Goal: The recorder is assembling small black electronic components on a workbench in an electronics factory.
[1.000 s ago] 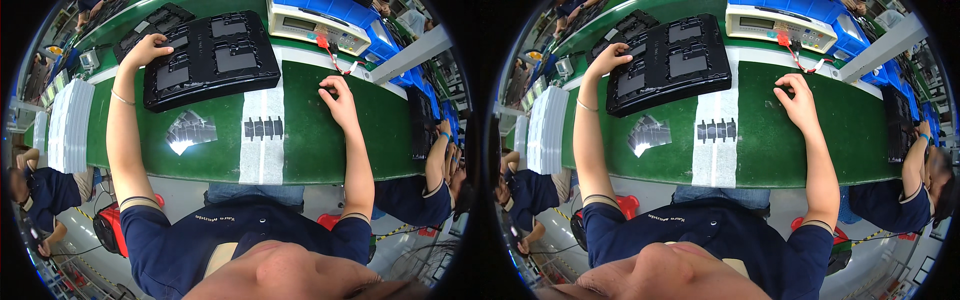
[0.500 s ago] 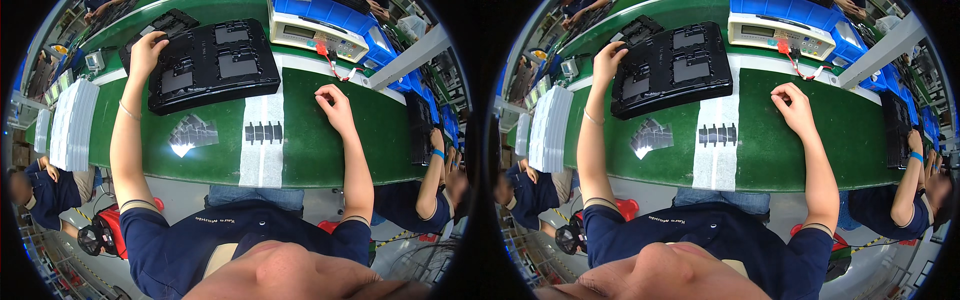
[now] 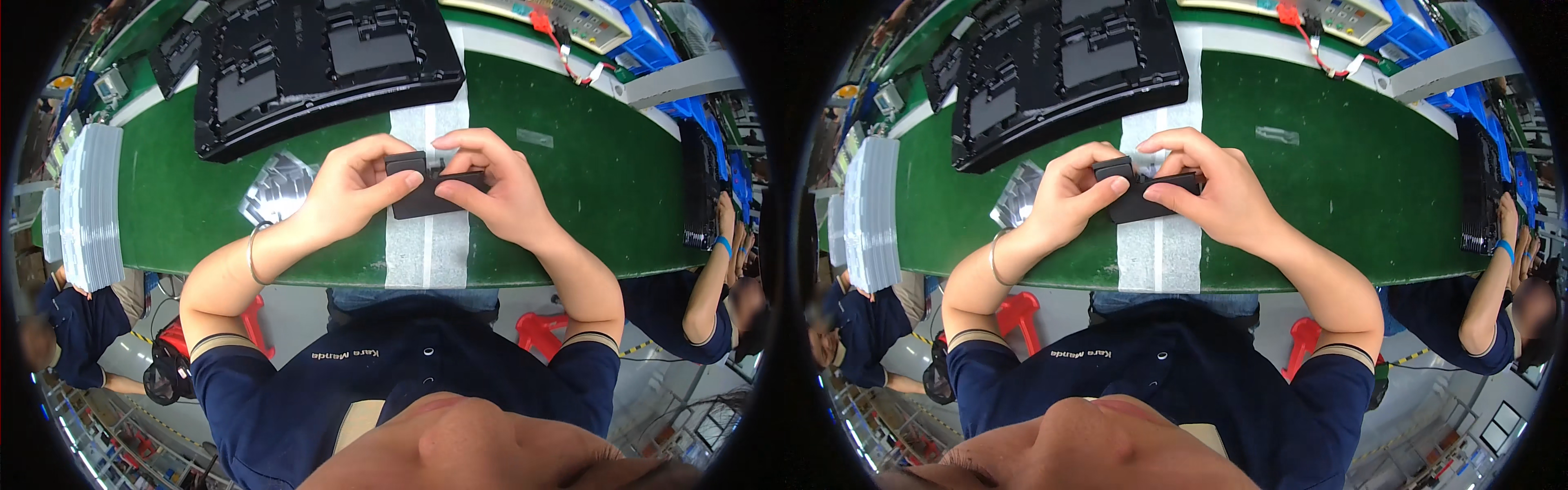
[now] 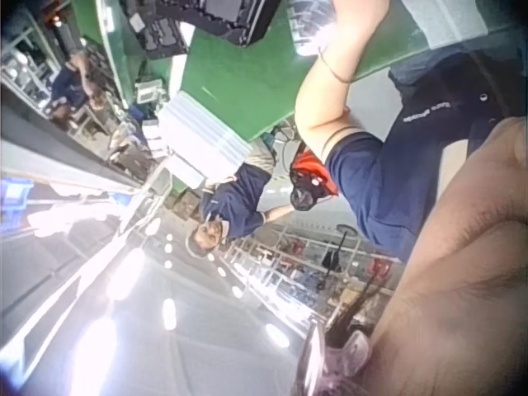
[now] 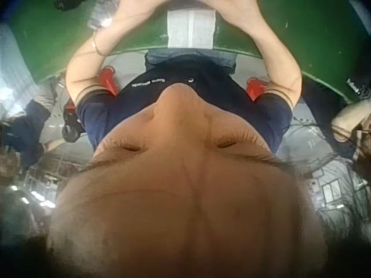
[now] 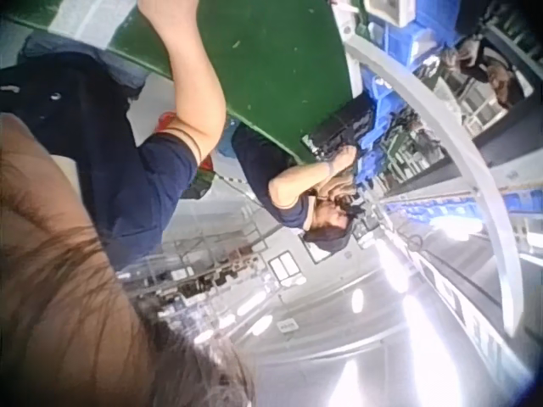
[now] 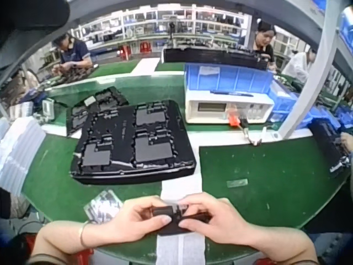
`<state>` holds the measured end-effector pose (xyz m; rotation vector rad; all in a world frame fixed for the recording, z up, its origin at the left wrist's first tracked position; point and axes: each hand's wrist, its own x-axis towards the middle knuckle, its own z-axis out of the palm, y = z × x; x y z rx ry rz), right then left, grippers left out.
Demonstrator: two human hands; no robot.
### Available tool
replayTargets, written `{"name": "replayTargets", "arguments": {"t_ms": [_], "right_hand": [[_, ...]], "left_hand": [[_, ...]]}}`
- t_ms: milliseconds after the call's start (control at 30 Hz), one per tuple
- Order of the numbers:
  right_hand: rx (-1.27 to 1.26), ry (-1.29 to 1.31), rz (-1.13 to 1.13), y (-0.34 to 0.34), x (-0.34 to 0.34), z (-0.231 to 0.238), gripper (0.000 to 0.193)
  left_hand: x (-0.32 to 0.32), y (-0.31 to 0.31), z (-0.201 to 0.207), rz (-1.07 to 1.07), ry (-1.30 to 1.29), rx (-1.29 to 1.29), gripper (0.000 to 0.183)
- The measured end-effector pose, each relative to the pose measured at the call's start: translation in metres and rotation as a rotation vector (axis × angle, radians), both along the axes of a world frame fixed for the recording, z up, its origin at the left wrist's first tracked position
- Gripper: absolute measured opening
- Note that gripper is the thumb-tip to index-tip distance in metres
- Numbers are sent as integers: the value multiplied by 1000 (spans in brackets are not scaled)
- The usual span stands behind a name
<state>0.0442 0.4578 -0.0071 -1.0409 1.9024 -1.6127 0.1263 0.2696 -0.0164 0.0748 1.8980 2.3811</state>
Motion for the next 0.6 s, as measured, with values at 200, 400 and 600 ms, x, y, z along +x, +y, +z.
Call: {"name": "replayTargets", "arguments": {"t_ms": [200,400,600], "right_hand": [[-54,-102,-48,1,14,-1,36],[-11,-183,11,4,8,4,34],[-57,-441,112,1,-5,4,20]], "left_hand": [[9,0,0,-157,-57,-135,28],[13,1,5,-174,-163,-189,28],[12,4,4,-259,-63,-332,25]]}}
